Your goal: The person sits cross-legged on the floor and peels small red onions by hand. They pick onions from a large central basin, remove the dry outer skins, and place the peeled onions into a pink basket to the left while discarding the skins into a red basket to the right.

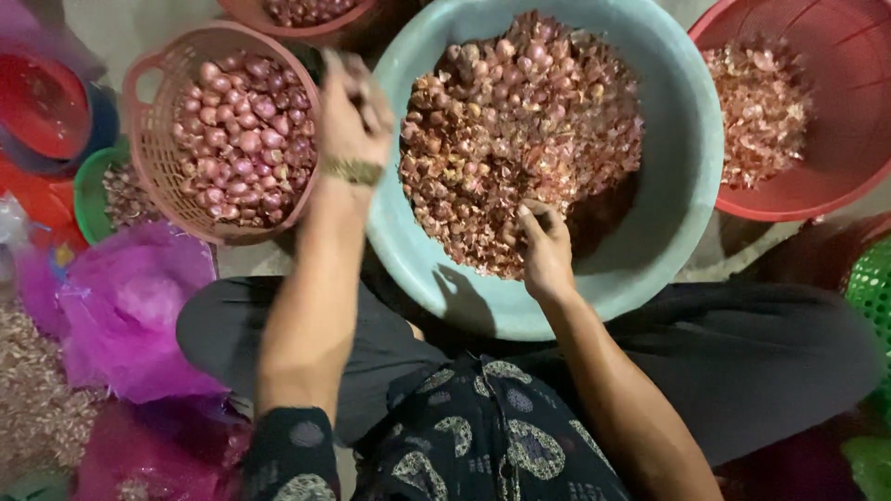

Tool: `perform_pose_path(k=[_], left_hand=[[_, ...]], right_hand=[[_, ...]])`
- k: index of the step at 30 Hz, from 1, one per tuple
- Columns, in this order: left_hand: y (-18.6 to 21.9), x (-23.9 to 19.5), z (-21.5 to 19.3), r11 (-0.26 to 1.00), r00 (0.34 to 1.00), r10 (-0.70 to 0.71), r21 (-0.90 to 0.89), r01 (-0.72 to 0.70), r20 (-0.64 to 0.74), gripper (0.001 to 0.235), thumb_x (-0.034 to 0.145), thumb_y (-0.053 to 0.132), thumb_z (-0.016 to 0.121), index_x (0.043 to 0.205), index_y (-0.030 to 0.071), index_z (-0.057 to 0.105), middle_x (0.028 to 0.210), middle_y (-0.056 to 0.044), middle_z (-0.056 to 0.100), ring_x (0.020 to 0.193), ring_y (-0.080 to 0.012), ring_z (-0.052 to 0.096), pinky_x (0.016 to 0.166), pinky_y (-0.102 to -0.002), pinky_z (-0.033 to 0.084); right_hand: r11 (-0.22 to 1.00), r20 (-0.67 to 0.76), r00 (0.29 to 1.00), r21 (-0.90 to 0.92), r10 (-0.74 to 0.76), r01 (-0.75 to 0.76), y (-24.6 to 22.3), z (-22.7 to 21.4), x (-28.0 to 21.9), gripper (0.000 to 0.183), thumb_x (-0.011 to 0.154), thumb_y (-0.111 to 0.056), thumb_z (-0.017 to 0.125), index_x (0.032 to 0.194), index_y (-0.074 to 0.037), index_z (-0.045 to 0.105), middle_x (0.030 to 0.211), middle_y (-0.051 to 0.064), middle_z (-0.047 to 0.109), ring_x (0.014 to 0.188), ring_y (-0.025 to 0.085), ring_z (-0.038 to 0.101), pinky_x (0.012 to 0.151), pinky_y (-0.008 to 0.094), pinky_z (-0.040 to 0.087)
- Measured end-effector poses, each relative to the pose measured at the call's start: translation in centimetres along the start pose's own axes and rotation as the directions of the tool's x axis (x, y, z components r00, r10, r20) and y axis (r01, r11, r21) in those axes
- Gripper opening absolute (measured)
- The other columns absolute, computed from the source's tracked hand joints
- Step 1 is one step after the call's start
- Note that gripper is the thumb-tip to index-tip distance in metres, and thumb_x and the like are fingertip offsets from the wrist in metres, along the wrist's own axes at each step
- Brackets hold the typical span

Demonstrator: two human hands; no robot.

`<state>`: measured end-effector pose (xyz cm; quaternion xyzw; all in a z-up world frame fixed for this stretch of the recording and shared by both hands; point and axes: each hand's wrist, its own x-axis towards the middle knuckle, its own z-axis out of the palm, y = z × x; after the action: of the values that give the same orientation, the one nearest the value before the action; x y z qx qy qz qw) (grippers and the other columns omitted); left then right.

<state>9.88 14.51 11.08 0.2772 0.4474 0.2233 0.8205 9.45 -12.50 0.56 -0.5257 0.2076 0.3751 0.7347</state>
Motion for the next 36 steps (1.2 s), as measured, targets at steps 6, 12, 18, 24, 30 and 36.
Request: perform_pose_path(k=[6,12,18,24,30,36], left_hand=[[-1.2,4.2,-0.6,0.982,0.873,0.089,0.104,-0.158,0.480,0.021,0.106,0.017,0.053,0.122,0.008,0.064,0.093,-0.005,0.065,0.061,-0.0117,0.053,0.047,-0.025,0.041],[-10.8,-0.4,-3.8,0.744,0.936,-0.096,0.649,-0.159,0.340,0.031,0.110,0.027,0.037,0.105,0.006,0.060,0.077,-0.005,0.062,0.046,-0.0082,0.047,0.035,-0.020,0.040],[-20.7,-2.8,-11.2,0.808,0.958,-0.208,0.587,0.054,0.197,0.027,0.105,0.030,0.059,0.109,0.007,0.072,0.050,-0.002,0.039,0.033,-0.0082,0.032,0.026,-0.019,0.026],[-20.5,-3.1,-11.0,0.794,0.949,0.194,0.528,-0.301,0.250,0.029,0.101,0.002,0.059,0.128,0.010,0.065,0.126,-0.008,0.066,0.126,-0.0188,0.054,0.109,-0.040,0.043],[-19.9,-6.9,-8.6,0.679,0.857,-0.008,0.632,-0.374,0.515,0.041,0.107,0.026,0.055,0.142,0.006,0.054,0.139,-0.030,0.056,0.134,-0.0460,0.049,0.112,-0.057,0.039],[-22.9,-3.9,-11.7,0.622,0.981,0.017,0.766,-0.162,0.193,0.048,0.104,0.054,0.053,0.129,0.016,0.069,0.123,-0.017,0.068,0.121,-0.0346,0.062,0.107,-0.050,0.046]], right_hand=[[0.995,0.000,1.000,-0.097,-0.027,0.027,-0.4,0.3,0.0,0.032,0.102,-0.013,0.056,0.131,0.001,0.053,0.103,0.009,0.055,0.086,0.016,0.060,0.078,0.031,0.055],[0.976,0.082,0.973,-0.024,-0.215,0.217,1.8,0.2,1.5,0.042,0.105,-0.018,0.062,0.134,0.011,0.054,0.095,0.016,0.059,0.073,0.017,0.060,0.061,0.027,0.055],[0.966,0.330,0.937,-0.184,-0.111,0.179,2.2,0.4,1.0,0.029,0.109,-0.023,0.054,0.124,-0.002,0.067,0.070,0.005,0.045,0.051,0.012,0.044,0.044,0.025,0.039],[0.957,0.300,0.939,-0.181,-0.166,0.227,2.7,-0.3,1.3,0.033,0.111,-0.030,0.049,0.089,-0.008,0.063,0.060,0.000,0.040,0.044,0.008,0.035,0.038,0.021,0.029],[0.716,0.295,0.890,-0.530,-0.347,0.455,2.2,-0.4,0.7,0.038,0.110,-0.024,0.055,0.082,-0.006,0.071,0.054,0.009,0.058,0.056,0.018,0.053,0.054,0.034,0.046],[0.740,0.172,0.899,-0.516,-0.403,0.431,3.3,-1.3,1.1,0.031,0.110,-0.027,0.058,0.096,-0.006,0.075,0.081,0.011,0.072,0.077,0.017,0.062,0.079,0.037,0.054]])
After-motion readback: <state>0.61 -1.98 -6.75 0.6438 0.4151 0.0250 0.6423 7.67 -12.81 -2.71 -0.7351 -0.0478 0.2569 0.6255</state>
